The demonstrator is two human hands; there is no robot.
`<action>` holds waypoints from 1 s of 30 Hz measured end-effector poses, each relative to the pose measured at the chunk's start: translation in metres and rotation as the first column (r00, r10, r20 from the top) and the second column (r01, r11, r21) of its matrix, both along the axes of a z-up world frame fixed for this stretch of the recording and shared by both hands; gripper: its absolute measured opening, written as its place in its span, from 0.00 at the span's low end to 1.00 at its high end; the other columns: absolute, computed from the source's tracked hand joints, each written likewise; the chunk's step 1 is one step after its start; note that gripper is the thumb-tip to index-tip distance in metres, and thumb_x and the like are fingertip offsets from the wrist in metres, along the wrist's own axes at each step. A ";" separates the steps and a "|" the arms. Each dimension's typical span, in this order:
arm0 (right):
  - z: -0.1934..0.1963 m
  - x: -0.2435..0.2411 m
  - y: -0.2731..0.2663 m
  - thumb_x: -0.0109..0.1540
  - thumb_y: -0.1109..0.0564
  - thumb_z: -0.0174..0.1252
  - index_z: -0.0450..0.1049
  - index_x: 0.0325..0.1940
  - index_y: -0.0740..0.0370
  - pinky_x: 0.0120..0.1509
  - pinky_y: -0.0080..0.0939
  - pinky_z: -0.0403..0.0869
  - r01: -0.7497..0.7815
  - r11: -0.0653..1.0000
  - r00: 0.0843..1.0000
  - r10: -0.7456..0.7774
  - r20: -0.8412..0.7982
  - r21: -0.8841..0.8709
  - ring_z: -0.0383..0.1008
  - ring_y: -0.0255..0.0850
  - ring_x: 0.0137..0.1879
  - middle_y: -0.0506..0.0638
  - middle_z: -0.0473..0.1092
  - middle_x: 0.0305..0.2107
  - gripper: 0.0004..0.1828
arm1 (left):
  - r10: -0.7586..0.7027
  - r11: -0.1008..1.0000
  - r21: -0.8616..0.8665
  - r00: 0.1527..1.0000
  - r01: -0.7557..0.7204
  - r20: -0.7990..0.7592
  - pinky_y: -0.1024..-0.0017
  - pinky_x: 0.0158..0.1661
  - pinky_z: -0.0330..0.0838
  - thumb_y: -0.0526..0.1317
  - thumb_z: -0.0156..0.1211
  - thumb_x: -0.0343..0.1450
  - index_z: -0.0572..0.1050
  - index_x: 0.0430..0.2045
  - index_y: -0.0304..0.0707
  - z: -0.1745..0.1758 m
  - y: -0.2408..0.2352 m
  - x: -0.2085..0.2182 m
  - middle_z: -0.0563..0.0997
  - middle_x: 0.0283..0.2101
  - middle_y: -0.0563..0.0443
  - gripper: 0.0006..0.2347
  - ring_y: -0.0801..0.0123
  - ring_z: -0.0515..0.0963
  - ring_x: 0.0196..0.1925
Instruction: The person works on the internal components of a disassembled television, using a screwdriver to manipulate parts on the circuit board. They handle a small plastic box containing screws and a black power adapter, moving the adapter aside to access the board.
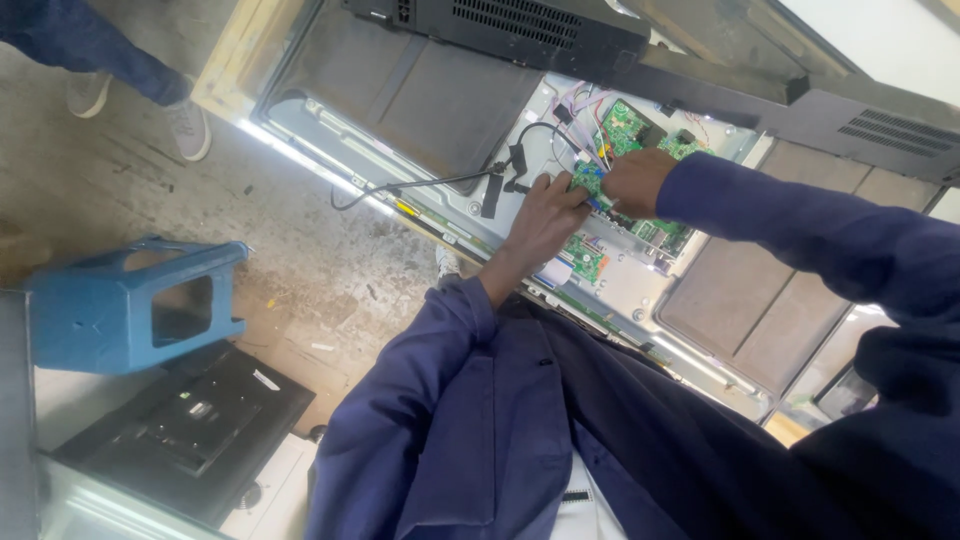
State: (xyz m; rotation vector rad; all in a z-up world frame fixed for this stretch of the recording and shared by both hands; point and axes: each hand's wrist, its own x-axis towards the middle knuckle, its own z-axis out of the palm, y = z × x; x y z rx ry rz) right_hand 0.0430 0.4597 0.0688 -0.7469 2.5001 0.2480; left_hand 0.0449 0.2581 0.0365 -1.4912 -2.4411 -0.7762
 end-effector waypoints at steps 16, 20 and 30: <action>0.014 -0.037 0.004 0.55 0.43 0.57 0.78 0.31 0.44 0.39 0.47 0.77 -0.022 0.999 1.000 0.023 -0.014 0.029 0.79 0.44 0.35 0.43 0.75 0.24 0.08 | -0.018 0.999 0.037 0.999 0.020 -0.044 0.67 0.31 0.57 0.33 0.65 0.62 0.78 0.18 0.42 0.002 -0.003 0.001 0.73 0.29 0.55 0.03 0.66 0.65 0.34; 0.056 -0.034 -0.009 0.59 0.45 0.55 0.77 0.40 0.49 0.41 0.51 0.77 0.068 0.988 0.994 -0.078 -0.070 -0.137 0.79 0.49 0.39 0.46 0.75 0.31 0.11 | -0.005 0.999 0.049 1.000 0.005 -0.010 0.69 0.31 0.57 0.33 0.64 0.63 0.79 0.20 0.42 0.007 -0.004 0.000 0.74 0.29 0.56 0.03 0.68 0.66 0.35; -0.012 0.035 0.038 0.57 0.42 0.60 0.78 0.38 0.43 0.39 0.56 0.76 0.455 0.832 0.824 -0.529 -0.203 -0.318 0.77 0.52 0.35 0.44 0.74 0.27 0.10 | -0.026 1.000 -0.005 0.999 0.026 -0.028 0.67 0.34 0.61 0.33 0.66 0.61 0.78 0.23 0.45 -0.013 0.001 -0.002 0.74 0.33 0.56 0.04 0.67 0.66 0.36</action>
